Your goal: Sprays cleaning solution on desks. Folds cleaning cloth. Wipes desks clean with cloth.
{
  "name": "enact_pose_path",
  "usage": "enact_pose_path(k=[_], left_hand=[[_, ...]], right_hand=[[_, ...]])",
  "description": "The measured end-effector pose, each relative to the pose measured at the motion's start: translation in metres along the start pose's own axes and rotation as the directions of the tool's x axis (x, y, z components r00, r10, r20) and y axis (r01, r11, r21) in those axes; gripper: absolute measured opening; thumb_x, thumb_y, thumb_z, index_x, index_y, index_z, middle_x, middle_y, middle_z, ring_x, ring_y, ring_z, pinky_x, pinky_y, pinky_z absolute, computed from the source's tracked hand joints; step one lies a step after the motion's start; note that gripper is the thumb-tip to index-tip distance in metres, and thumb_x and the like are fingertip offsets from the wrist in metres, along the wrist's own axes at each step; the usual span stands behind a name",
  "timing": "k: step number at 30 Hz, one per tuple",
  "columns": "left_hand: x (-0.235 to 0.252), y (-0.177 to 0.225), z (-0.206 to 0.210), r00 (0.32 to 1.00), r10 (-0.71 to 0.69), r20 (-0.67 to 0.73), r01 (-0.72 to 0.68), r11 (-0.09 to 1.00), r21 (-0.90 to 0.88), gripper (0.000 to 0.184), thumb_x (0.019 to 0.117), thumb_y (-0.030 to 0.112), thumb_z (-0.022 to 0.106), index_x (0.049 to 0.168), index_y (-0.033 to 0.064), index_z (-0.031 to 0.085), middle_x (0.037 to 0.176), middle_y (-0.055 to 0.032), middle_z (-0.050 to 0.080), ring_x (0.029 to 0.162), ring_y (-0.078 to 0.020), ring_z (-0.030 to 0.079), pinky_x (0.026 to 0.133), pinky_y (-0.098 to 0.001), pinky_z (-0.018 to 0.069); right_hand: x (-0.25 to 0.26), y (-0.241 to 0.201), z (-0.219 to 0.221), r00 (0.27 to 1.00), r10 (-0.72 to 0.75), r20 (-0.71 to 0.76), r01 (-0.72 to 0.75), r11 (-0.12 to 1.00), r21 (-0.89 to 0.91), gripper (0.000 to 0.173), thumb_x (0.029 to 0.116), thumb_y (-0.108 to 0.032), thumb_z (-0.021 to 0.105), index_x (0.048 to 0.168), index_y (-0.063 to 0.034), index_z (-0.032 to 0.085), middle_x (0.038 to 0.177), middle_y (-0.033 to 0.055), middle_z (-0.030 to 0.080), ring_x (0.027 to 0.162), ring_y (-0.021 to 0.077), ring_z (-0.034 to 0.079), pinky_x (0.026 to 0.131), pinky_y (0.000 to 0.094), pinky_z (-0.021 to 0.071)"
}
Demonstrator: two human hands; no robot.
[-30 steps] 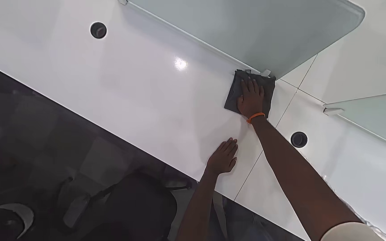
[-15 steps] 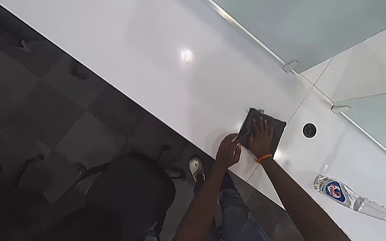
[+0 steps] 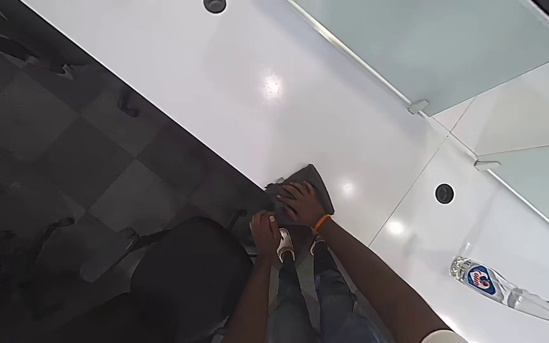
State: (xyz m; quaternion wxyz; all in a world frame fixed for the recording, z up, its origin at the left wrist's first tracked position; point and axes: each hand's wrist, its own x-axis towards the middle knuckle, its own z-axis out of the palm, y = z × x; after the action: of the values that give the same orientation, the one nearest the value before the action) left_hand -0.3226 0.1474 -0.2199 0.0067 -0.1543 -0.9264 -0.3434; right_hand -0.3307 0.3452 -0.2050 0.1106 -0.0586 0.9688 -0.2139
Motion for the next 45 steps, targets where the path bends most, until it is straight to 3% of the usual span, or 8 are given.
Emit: enact_pose_path(k=[6, 13, 15, 19, 24, 29, 37, 45], left_hand=[[0.038, 0.022, -0.017, 0.993, 0.114, 0.007, -0.114, 0.990, 0.078, 0.046, 0.1056, 0.030, 0.033, 0.105, 0.0067, 0.072, 0.113, -0.0170, 0.068, 0.110, -0.0325, 0.063, 0.094, -0.0498, 0.0479], [0.044, -0.001, -0.035, 0.991, 0.125, 0.044, -0.131, 0.979, 0.157, 0.042, 0.1046, 0.029, 0.037, 0.104, 0.0067, 0.073, 0.112, -0.0171, 0.069, 0.109, -0.0341, 0.064, 0.092, -0.0517, 0.0492], [0.040, 0.008, -0.025, 0.983, 0.157, 0.099, -0.170, 0.976, 0.138, 0.041, 0.1036, 0.028, 0.039, 0.104, 0.0079, 0.074, 0.113, -0.0153, 0.070, 0.108, -0.0325, 0.065, 0.091, -0.0509, 0.0501], [0.038, 0.050, 0.015, 0.928, 0.296, 0.225, -0.298, 0.954, -0.028, 0.035, 0.1022, 0.023, 0.046, 0.117, 0.0065, 0.073, 0.127, -0.0139, 0.069, 0.123, -0.0314, 0.062, 0.107, -0.0532, 0.0457], [0.061, 0.094, 0.072, 0.736, 0.581, 0.348, -0.548, 0.812, -0.199, 0.041, 0.1047, 0.023, 0.042, 0.134, 0.0045, 0.064, 0.148, -0.0119, 0.058, 0.143, -0.0291, 0.048, 0.119, -0.0496, 0.0359], [0.096, 0.111, 0.107, 0.557, 0.660, 0.504, -0.661, 0.720, -0.212, 0.042, 0.1075, 0.020, 0.039, 0.142, 0.0024, 0.056, 0.156, -0.0139, 0.048, 0.150, -0.0308, 0.039, 0.122, -0.0474, 0.0319], [0.107, 0.116, 0.118, 0.553, 0.611, 0.567, -0.646, 0.743, -0.172, 0.049, 0.1050, 0.021, 0.036, 0.148, 0.0008, 0.050, 0.159, -0.0150, 0.045, 0.151, -0.0310, 0.036, 0.123, -0.0468, 0.0291], [0.107, 0.113, 0.121, 0.571, 0.631, 0.525, -0.672, 0.727, -0.143, 0.051, 0.1023, 0.023, 0.039, 0.147, 0.0005, 0.052, 0.155, -0.0137, 0.049, 0.148, -0.0291, 0.041, 0.120, -0.0451, 0.0340]], right_hand=[[0.031, 0.054, -0.029, 0.988, -0.128, -0.084, 0.130, 0.991, 0.016, 0.034, 0.1008, -0.040, 0.056, 0.131, -0.0330, 0.069, 0.148, 0.0002, 0.056, 0.143, 0.0251, 0.045, 0.119, 0.0568, 0.0294], [-0.059, 0.156, -0.060, 0.877, 0.322, -0.357, -0.341, 0.940, 0.012, 0.042, 0.0998, -0.035, 0.049, 0.139, -0.0311, 0.064, 0.153, 0.0050, 0.051, 0.145, 0.0295, 0.041, 0.120, 0.0578, 0.0276], [-0.089, 0.150, -0.051, 0.826, 0.433, -0.362, -0.466, 0.885, -0.004, 0.047, 0.1013, -0.037, 0.041, 0.144, -0.0337, 0.059, 0.160, 0.0025, 0.043, 0.152, 0.0273, 0.033, 0.123, 0.0580, 0.0217], [-0.131, 0.098, -0.016, 0.642, 0.649, -0.408, -0.711, 0.703, -0.001, 0.053, 0.1034, -0.043, 0.032, 0.151, -0.0296, 0.052, 0.164, 0.0084, 0.039, 0.154, 0.0345, 0.029, 0.122, 0.0649, 0.0180], [-0.127, 0.033, 0.013, 0.502, 0.775, -0.385, -0.837, 0.547, 0.011, 0.069, 0.0974, -0.052, 0.032, 0.159, -0.0213, 0.039, 0.167, 0.0169, 0.028, 0.155, 0.0399, 0.022, 0.119, 0.0712, 0.0118], [-0.109, 0.044, 0.005, 0.500, 0.776, -0.386, -0.832, 0.554, 0.037, 0.070, 0.0923, -0.053, 0.039, 0.155, -0.0220, 0.046, 0.166, 0.0168, 0.031, 0.155, 0.0413, 0.022, 0.118, 0.0722, 0.0127], [-0.077, 0.097, -0.027, 0.518, 0.744, -0.422, -0.787, 0.608, 0.106, 0.052, 0.0843, -0.048, 0.053, 0.125, -0.0207, 0.070, 0.149, 0.0109, 0.055, 0.144, 0.0389, 0.043, 0.117, 0.0677, 0.0221], [-0.042, 0.153, -0.075, 0.507, 0.797, -0.329, -0.817, 0.566, 0.109, 0.048, 0.0820, -0.047, 0.059, 0.118, -0.0176, 0.072, 0.135, 0.0150, 0.061, 0.134, 0.0392, 0.050, 0.112, 0.0657, 0.0286]])
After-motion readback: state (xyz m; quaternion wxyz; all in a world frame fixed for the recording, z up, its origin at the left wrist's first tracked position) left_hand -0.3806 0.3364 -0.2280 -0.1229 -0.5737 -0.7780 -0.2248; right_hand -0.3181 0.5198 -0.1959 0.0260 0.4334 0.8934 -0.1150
